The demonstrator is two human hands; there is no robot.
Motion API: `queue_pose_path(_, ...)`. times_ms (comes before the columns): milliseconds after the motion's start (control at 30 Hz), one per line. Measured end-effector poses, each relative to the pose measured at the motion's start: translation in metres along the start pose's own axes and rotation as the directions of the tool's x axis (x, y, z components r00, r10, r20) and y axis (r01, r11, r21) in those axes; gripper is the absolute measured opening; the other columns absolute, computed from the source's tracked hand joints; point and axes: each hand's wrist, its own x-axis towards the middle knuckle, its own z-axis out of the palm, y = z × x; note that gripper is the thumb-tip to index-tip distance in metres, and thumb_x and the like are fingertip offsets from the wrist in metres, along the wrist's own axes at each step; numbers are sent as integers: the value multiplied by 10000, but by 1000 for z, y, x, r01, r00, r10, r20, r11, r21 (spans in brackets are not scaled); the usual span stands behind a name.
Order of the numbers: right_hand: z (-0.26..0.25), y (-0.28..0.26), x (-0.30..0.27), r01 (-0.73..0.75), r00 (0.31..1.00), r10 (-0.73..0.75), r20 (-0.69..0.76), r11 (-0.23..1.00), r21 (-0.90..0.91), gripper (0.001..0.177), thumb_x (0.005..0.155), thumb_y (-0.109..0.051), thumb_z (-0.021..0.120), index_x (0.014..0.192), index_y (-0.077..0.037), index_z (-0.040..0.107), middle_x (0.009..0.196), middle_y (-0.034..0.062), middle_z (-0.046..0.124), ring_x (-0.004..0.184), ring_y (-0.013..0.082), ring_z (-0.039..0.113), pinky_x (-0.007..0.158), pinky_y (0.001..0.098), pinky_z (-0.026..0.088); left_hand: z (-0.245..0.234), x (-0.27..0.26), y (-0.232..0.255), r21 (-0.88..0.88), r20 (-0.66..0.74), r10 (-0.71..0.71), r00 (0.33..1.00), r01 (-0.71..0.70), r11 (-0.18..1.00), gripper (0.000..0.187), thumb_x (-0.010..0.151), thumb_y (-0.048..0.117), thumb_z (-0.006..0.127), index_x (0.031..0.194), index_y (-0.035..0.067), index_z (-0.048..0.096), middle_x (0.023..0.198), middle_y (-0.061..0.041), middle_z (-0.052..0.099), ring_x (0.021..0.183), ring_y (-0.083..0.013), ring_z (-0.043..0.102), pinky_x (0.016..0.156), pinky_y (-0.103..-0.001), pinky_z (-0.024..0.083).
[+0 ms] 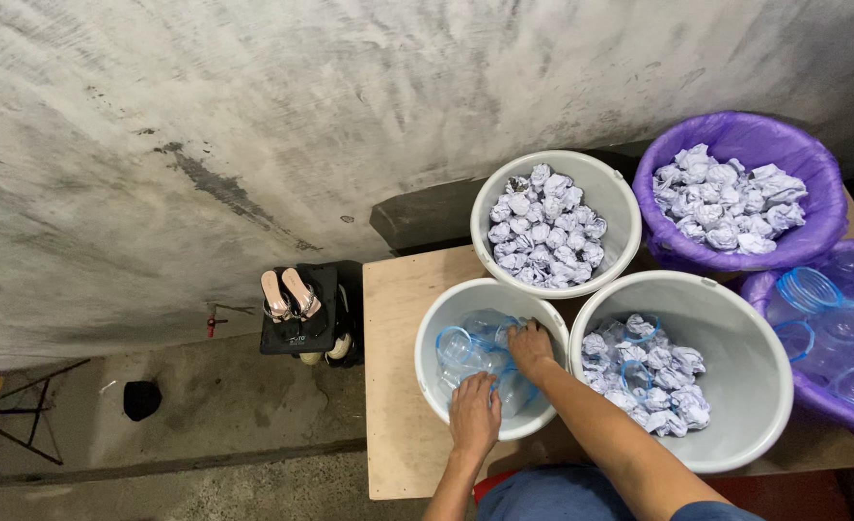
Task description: The person sorts crumpled white fabric pieces from a white basin into two purple basins. They repeatedly pick up handfuls of fabric, transfer them between containers, and occasionally handle clear plastic cups with blue rims in a separate basin.
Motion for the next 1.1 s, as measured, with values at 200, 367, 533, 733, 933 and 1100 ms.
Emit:
queue_pose_path(200, 4, -1, -4, -18, 993, 12, -114, 998, -52, 462, 924, -190, 589, 1355, -28, 553, 1160, 190, 712, 1259, 392, 554, 989, 467, 491, 1, 0, -2, -1, 26, -8, 1000, 8, 1000, 306, 910, 131, 650, 1195, 30, 700, 1274, -154, 664, 1216, -323, 574, 1030, -460, 415)
queue_pose_path(367, -7, 3, -12, -12, 990, 24, -141, 997, 79, 429, 893, -139, 618, 1308, -38, 584, 1177, 165, 696, 1233, 357, 590, 977, 430, 522, 4, 0, -4, -4, 19, -9, 1000, 10, 1000, 317, 905, 133, 651, 1201, 32, 699, 1284, -152, 664, 1232, -322, 568, 1032, -454, 416)
queue_pose_path(533, -47, 14, -43, 3, 991, 38, -132, 955, 298, 450, 857, -50, 628, 1302, -24, 568, 1206, 195, 663, 1150, 392, 624, 894, 432, 579, 0, 5, -2, -129, -10, -62, 998, 60, 990, 313, 896, 106, 656, 1194, 15, 688, 1282, -181, 664, 1206, -361, 594, 1020, -465, 442)
queue_pose_path(733, -107, 28, -91, 61, 972, 63, -227, 864, 500, 629, 786, 2, 650, 1394, -21, 494, 1256, 218, 629, 1110, 431, 615, 924, 466, 546, -20, 34, 9, -324, -126, -151, 980, 103, 940, 301, 950, 113, 626, 1230, 7, 665, 1229, -195, 690, 1149, -375, 659, 967, -449, 512)
queue_pose_path(933, -143, 42, -132, 186, 934, 89, -345, 705, 684, 648, 751, 13, 713, 1368, -30, 517, 1335, 202, 608, 1235, 403, 576, 1025, 460, 491, -26, 70, 10, -423, -78, -239, 968, 184, 887, 309, 944, 162, 655, 1230, 48, 685, 1196, -162, 716, 1032, -308, 713, 821, -394, 573)
queue_pose_path(1100, -148, 45, -141, 251, 913, 86, -399, 651, 716, 633, 771, 35, 695, 1376, -34, 518, 1382, 195, 576, 1278, 391, 541, 1060, 453, 459, -19, 79, 13, -488, -21, -213, 977, 176, 855, 242, 948, 182, 677, 1128, 44, 761, 1083, -144, 762, 914, -254, 753, 747, -338, 605)
